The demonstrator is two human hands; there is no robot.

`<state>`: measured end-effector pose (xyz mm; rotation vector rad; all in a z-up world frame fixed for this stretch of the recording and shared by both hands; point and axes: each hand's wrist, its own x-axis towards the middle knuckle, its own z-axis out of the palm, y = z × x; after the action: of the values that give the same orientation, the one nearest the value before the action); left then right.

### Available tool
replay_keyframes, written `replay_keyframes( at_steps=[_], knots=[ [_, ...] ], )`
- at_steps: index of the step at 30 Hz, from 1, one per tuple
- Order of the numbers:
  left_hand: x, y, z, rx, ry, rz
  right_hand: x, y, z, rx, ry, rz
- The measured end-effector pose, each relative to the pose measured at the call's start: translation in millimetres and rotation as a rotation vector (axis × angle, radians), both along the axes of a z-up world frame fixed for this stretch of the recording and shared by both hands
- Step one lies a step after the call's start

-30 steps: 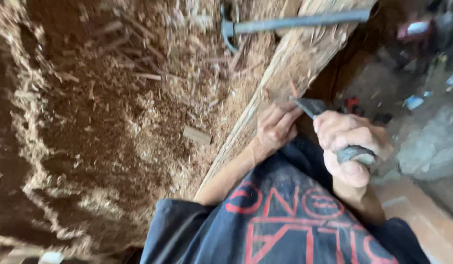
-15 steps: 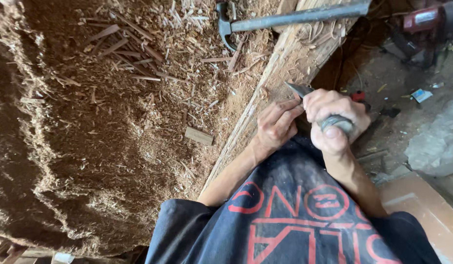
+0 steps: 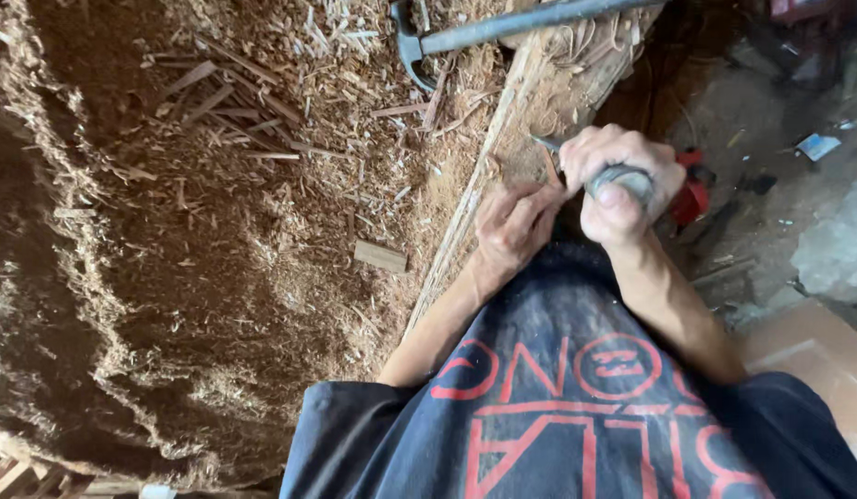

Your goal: The person carves a wooden beam using a chisel and a hammer, striking the tool to remove wood chips.

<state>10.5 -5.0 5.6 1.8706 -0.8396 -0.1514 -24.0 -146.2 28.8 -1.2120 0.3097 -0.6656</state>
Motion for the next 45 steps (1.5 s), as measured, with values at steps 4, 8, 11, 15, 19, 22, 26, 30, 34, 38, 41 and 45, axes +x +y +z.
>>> replay_keyframes(
  at_steps=[4, 8, 11, 15, 19, 22, 26, 30, 34, 38, 41, 45],
  knots=[
    [-5, -1, 1, 0.001, -0.039, 0.013, -20, 9, 50, 0.026, 0.115, -0.012],
    [-9, 4, 1, -0.014, -0.046, 0.015, -17, 6, 58, 0.004, -0.017, 0.065],
    [-8, 0, -2, -0.047, -0.034, 0.001, -13, 3, 57, -0.002, -0.009, 0.075],
    [-12, -2, -6, -0.034, 0.002, 0.009, -29, 13, 78, -0.152, 0.048, 0.105],
    [-18, -10, -13, -0.068, 0.029, -0.042, -7, 5, 29, -0.159, -0.041, -0.02],
    [-24, -4, -2, -0.057, 0.036, -0.005, -21, 7, 35, -0.066, -0.02, -0.014],
    [-15, -8, -2, -0.043, 0.029, 0.052, -17, 8, 16, -0.093, -0.081, 0.034],
    [-17, -6, 6, -0.042, 0.065, 0.104, -7, 6, -9, -0.046, -0.038, -0.003],
    [-11, -6, -1, -0.044, 0.066, 0.218, -3, -9, -9, -0.037, 0.007, 0.004],
    [5, 30, -13, 0.072, -0.002, 0.288, -3, -8, -11, -0.125, 0.081, -0.054],
    [21, 62, -16, 0.049, 0.048, 0.572, 1, -8, -6, -0.165, 0.088, -0.078],
    [66, 116, -23, -0.201, 0.202, 1.087, 12, -6, 6, -0.174, 0.034, -0.049]
  ],
)
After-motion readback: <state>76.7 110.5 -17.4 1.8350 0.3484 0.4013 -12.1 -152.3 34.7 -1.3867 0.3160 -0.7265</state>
